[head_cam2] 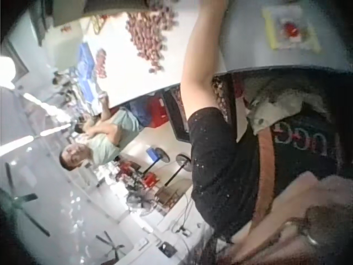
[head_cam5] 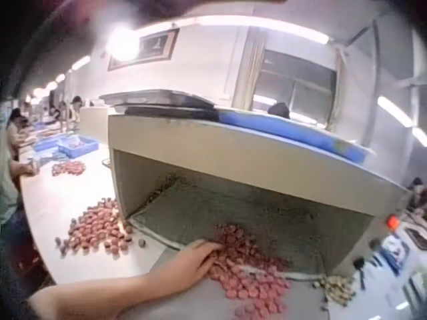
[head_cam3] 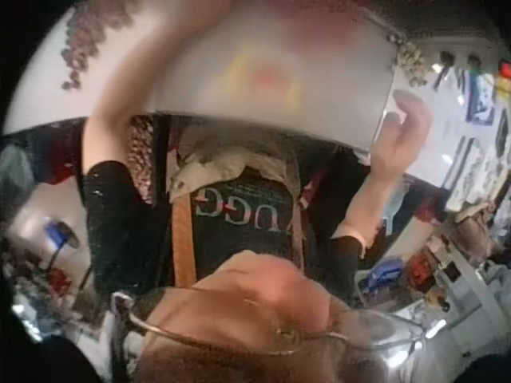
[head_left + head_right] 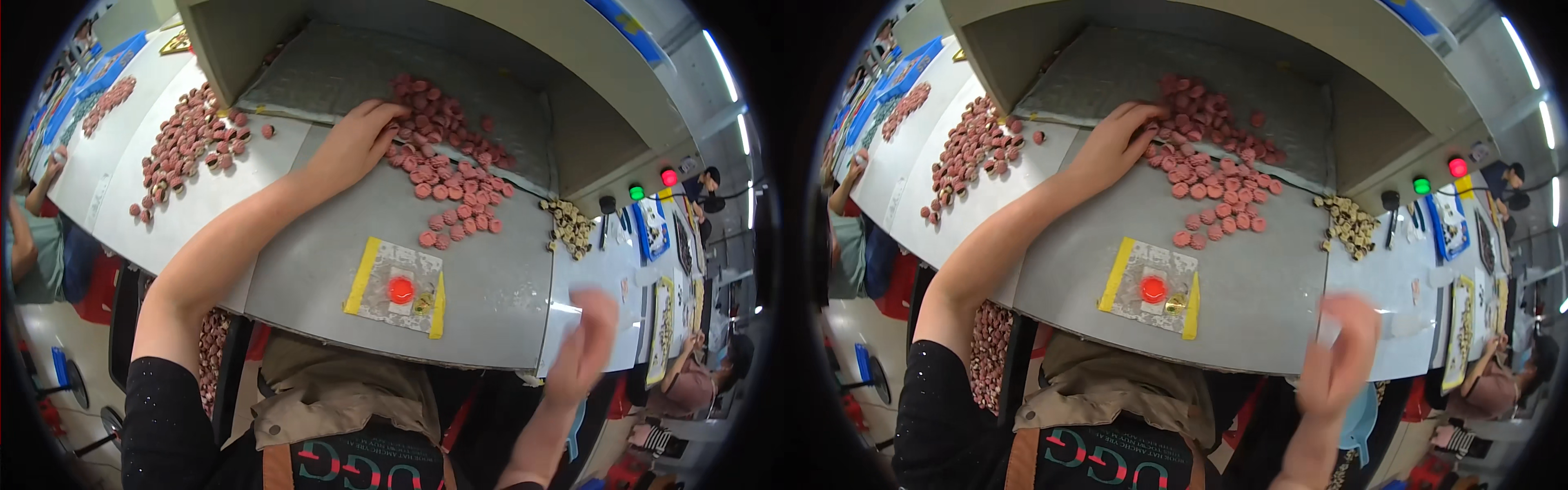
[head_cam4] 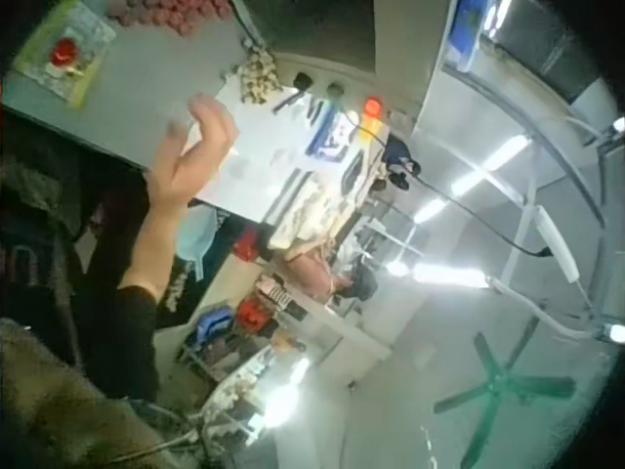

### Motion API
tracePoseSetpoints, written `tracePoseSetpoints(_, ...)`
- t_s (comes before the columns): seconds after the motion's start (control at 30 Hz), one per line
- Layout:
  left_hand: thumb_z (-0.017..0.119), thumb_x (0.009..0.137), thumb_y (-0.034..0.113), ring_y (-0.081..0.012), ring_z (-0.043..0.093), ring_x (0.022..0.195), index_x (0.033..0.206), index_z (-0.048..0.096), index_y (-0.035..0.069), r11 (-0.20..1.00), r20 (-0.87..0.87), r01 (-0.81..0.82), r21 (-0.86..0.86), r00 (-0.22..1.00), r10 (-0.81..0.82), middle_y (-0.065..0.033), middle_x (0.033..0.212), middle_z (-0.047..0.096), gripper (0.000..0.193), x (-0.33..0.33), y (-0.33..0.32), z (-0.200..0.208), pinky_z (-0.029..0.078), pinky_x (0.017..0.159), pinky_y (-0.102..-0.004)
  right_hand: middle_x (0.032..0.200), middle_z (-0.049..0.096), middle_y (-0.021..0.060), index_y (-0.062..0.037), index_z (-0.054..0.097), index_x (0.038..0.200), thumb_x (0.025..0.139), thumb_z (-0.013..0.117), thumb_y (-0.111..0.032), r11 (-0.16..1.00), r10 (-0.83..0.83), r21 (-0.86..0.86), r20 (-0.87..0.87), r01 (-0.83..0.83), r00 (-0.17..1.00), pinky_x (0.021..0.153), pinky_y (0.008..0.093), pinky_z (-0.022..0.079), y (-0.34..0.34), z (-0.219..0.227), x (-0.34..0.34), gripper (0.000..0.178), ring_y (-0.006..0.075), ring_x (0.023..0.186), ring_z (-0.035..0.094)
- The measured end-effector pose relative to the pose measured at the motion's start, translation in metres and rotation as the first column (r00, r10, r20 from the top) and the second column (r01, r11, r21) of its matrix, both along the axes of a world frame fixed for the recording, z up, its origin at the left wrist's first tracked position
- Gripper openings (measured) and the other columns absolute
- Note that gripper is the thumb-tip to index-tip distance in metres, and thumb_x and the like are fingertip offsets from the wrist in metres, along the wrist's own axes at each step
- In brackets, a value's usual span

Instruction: The person assembles small craft items by applying glue from a pad and pressing base and inner pieces together by hand, then adds more glue onto the pad using a squeeze bottle.

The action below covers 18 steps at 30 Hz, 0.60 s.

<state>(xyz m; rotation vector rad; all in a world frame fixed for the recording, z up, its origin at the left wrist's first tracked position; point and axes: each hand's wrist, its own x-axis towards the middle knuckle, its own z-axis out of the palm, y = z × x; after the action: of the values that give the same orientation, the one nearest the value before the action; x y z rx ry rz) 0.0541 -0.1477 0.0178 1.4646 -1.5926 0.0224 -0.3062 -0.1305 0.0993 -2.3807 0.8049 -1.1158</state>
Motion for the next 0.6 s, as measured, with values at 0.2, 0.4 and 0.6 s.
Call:
tracePoseSetpoints(0.2,0.057,0.087,0.008,-0.032,0.057,0.095,0.106,0.058,0.005,0.996,-0.103,-0.088,-0.019,0.991,0.086,-0.012,0.102,0.056,0.02,-0.016,0.002,0.007,0.047,0.078,-0.0374,0.102,0.059,0.0135,-0.0007,0.058,0.106,0.089,0.054,-0.005,0.991,-0.109,-0.103,-0.281,0.083,0.953,0.081,0.034,0.046,-0.12,-0.027,0.02,0.018,0.028,0.09,0.058)
tracePoseSetpoints(0.4,0.062,0.084,0.012,-0.0275,0.057,0.089,0.091,0.061,0.007,0.991,0.136,-0.059,-0.116,0.988,0.075,-0.0066,0.095,0.057,0.009,-0.012,-0.002,0.0,0.047,0.076,-0.0365,0.094,0.058,0.0172,-0.0006,0.059,0.101,0.086,0.056,-0.006,0.931,-0.284,-0.348,-0.507,0.108,0.814,0.078,0.0396,0.045,-0.156,-0.061,0.036,0.016,0.035,0.089,0.056)
tracePoseSetpoints(0.6,0.064,0.084,0.013,-0.0261,0.057,0.089,0.095,0.063,0.006,0.993,0.07,-0.092,-0.068,0.993,0.097,-0.0074,0.091,0.061,0.014,-0.006,0.009,0.009,0.046,0.076,-0.0345,0.085,0.057,0.0108,-0.0006,0.058,0.098,0.082,0.063,-0.003,0.999,-0.024,0.029,-0.427,0.04,0.904,0.07,0.0342,0.046,-0.061,-0.028,0.033,0.017,0.023,0.077,0.058)
